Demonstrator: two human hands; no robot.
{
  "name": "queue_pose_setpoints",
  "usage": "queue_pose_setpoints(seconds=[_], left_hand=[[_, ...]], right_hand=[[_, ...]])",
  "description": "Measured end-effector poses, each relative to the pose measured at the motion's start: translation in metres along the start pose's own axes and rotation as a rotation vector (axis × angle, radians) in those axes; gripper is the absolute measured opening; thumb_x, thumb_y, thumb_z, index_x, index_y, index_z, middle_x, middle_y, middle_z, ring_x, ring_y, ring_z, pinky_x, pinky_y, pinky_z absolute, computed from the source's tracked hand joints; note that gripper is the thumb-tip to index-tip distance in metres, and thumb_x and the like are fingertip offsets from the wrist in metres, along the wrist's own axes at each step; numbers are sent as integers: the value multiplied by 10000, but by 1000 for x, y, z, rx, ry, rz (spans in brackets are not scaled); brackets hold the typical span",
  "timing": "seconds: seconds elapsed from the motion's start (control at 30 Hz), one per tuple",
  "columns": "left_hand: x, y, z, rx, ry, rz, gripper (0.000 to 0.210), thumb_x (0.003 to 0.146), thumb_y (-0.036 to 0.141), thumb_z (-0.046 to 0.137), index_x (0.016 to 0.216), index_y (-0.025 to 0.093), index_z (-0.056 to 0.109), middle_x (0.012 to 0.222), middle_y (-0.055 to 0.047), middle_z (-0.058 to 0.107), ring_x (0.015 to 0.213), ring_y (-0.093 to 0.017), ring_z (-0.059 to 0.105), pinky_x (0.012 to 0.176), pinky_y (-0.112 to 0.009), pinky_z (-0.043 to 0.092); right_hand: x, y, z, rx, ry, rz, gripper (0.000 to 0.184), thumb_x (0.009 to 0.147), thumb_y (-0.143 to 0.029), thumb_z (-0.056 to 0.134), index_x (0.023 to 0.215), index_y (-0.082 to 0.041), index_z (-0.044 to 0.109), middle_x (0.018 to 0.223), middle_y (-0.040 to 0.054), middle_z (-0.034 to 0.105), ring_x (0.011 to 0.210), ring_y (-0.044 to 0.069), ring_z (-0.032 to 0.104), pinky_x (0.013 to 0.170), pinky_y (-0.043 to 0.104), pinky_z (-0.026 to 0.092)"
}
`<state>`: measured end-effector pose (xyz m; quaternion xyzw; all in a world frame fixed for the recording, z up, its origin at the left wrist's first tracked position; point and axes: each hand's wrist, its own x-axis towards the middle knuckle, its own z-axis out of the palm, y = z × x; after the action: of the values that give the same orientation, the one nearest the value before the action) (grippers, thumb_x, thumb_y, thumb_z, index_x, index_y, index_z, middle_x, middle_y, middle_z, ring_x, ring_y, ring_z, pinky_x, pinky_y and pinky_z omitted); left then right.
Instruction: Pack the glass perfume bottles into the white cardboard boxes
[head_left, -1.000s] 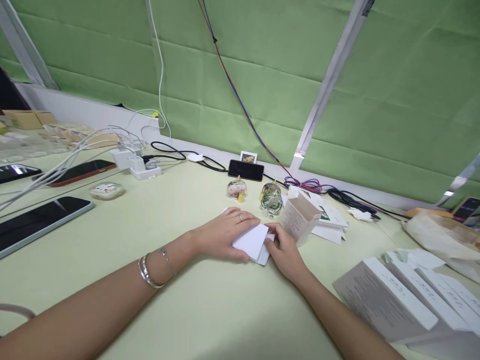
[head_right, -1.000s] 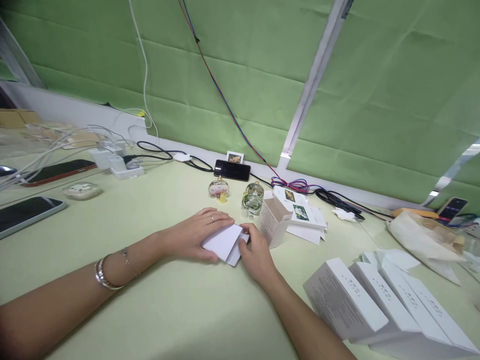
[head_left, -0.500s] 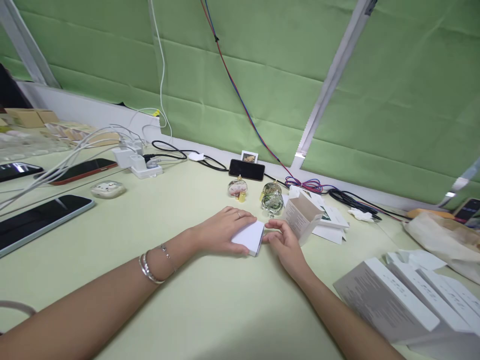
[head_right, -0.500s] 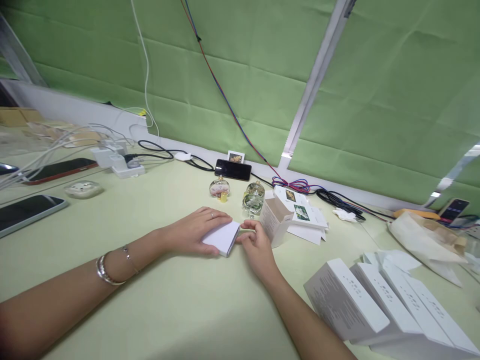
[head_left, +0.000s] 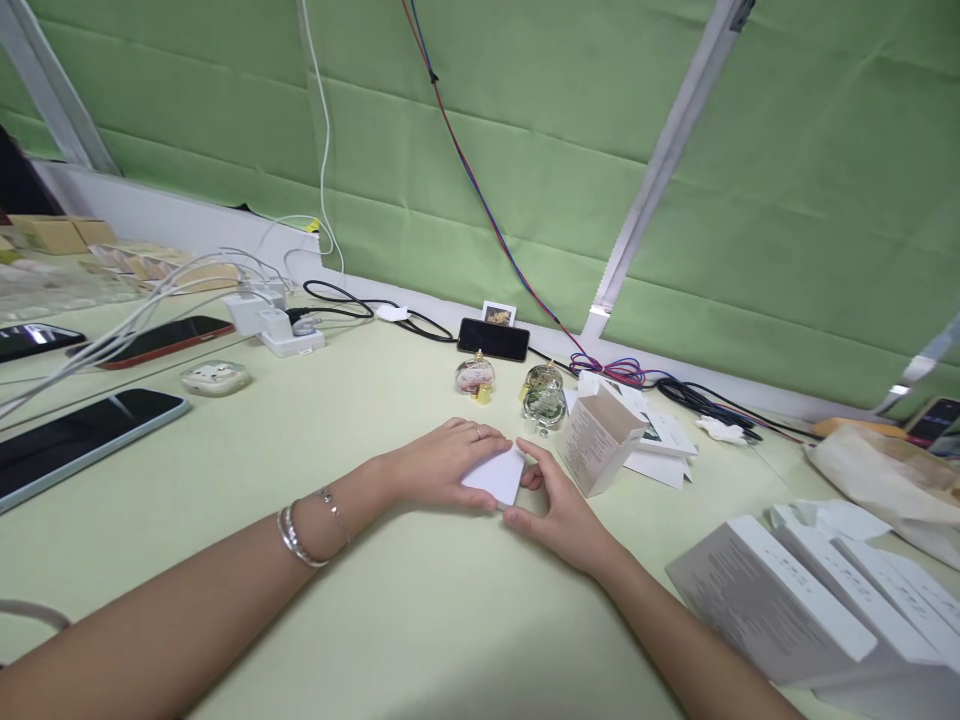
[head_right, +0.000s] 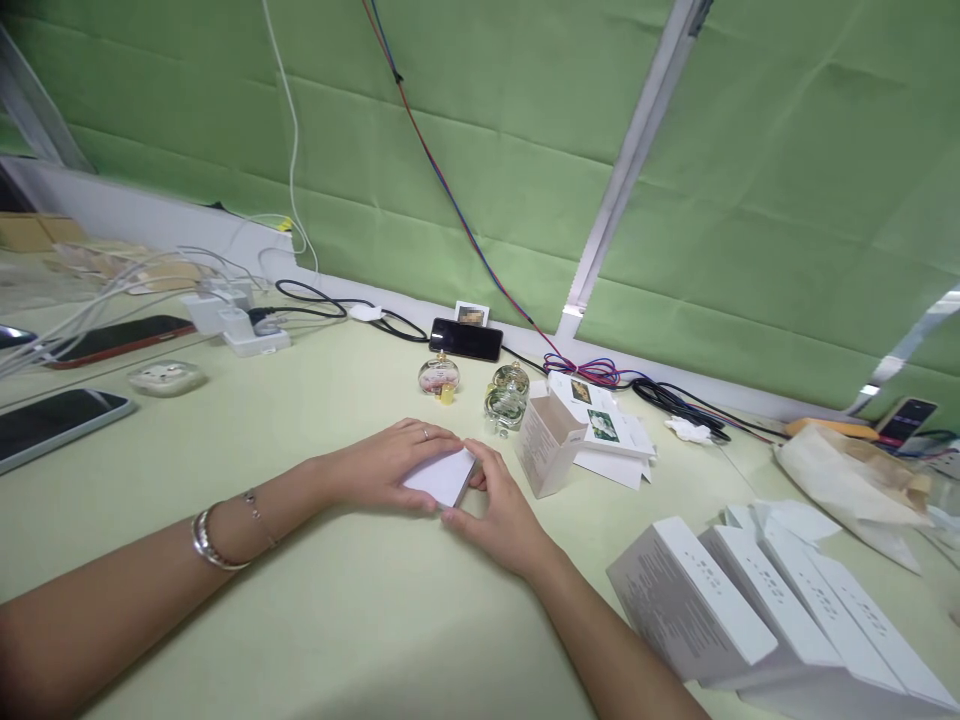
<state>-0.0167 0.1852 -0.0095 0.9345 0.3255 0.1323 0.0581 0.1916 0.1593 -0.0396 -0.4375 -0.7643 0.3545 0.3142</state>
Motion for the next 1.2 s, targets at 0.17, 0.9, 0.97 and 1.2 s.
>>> queue_pose_setpoints(seconds=[0.17,0.9,0.97,1.2], left_hand=[[-1,-1,2,-5,8,9,607,757,541,522,1250,200,426,1225,-104,518,1102,-268,472,935,-372,307],[-2,-1,2,49,65,1,632,729,566,542,1245,214,445,1229,-95,505,1119,-286,426,944,-391,305],[-2,-2,2,51,56,3,636,729,569,540,1251,219,442,1239,-91,502,1124,-282,429,947,-391,306],[-2,-4,3,56,32,-14,626,755,564,512,1267,212,434,1267,-100,497,1134,-280,450,953,-391,308]], right_hand=[[0,2,2,-43,-2,3,744,680,-297,636,1326,-228,275,1140,74,464,925,167,504,926,390,410],[3,9,3,21,17,-20,698,662,-268,663,1270,-230,321,1351,64,358,1217,190,395,1038,363,350],[3,10,3,17,17,-39,704,656,-268,668,1269,-229,323,1357,67,345,1228,191,382,1042,363,346],[3,5,2,35,25,44,732,639,-296,683,1278,-213,335,1324,90,390,1173,221,448,1011,396,378]])
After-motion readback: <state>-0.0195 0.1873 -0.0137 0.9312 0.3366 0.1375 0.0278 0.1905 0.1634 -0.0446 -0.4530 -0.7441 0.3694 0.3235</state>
